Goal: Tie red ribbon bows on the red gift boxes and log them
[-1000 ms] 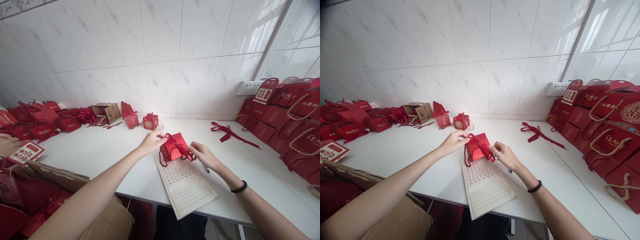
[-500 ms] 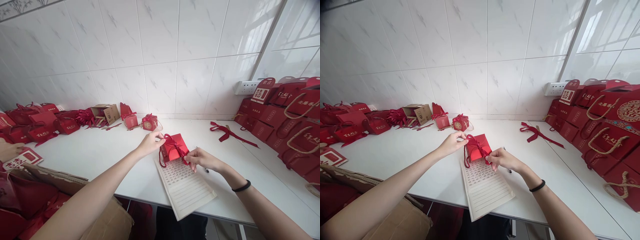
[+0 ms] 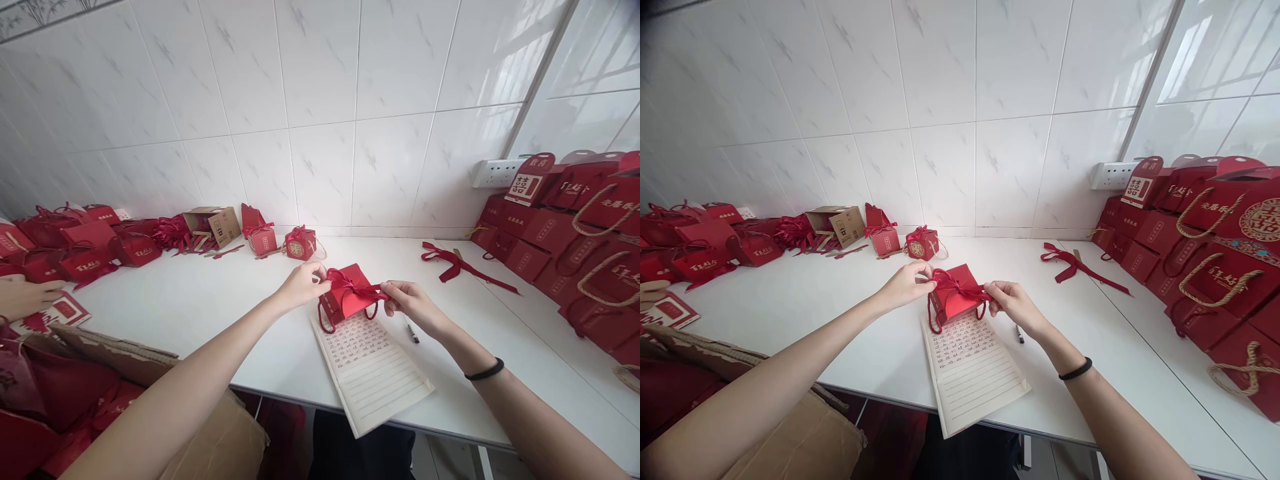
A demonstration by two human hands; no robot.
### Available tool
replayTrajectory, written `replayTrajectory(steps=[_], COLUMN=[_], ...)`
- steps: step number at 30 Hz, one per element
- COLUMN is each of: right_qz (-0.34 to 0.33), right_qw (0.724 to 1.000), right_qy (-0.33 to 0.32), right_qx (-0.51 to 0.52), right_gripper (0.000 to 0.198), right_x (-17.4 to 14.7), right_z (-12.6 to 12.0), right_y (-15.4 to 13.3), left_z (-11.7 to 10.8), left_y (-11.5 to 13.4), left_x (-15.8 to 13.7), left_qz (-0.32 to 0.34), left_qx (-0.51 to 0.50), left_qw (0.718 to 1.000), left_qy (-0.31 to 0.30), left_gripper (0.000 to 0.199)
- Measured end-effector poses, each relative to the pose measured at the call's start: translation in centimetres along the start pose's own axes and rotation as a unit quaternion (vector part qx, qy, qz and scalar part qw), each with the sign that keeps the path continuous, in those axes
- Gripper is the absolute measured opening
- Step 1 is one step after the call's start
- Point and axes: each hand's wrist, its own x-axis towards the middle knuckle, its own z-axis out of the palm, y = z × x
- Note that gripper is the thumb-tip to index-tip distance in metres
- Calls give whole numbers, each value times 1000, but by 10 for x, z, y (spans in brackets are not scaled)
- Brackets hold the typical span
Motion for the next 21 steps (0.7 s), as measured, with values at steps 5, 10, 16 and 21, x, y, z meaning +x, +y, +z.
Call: replayTrajectory(steps=[5, 10, 16, 21], right_qz=[1, -9, -12, -4], right_qw=[999, 997, 994, 996], right_qy=[42, 17, 19, 62], right_qx=[13, 77, 105, 56], right_gripper=[49, 36, 43, 49], right_x=[2, 2, 3, 7], right_z=[-1, -3, -2, -1], right_y=[4, 4, 8, 8], left_z=[0, 0, 1, 2], left_y=[0, -2, -3, -4], left_x=[0, 1, 1, 2], left_qz=[23, 26, 33, 34], left_qx=[-7, 0, 3, 5], left_qw=[1000, 999, 999, 999], left_qy=[-16, -26, -29, -21], left_gripper=[8, 9, 10, 6])
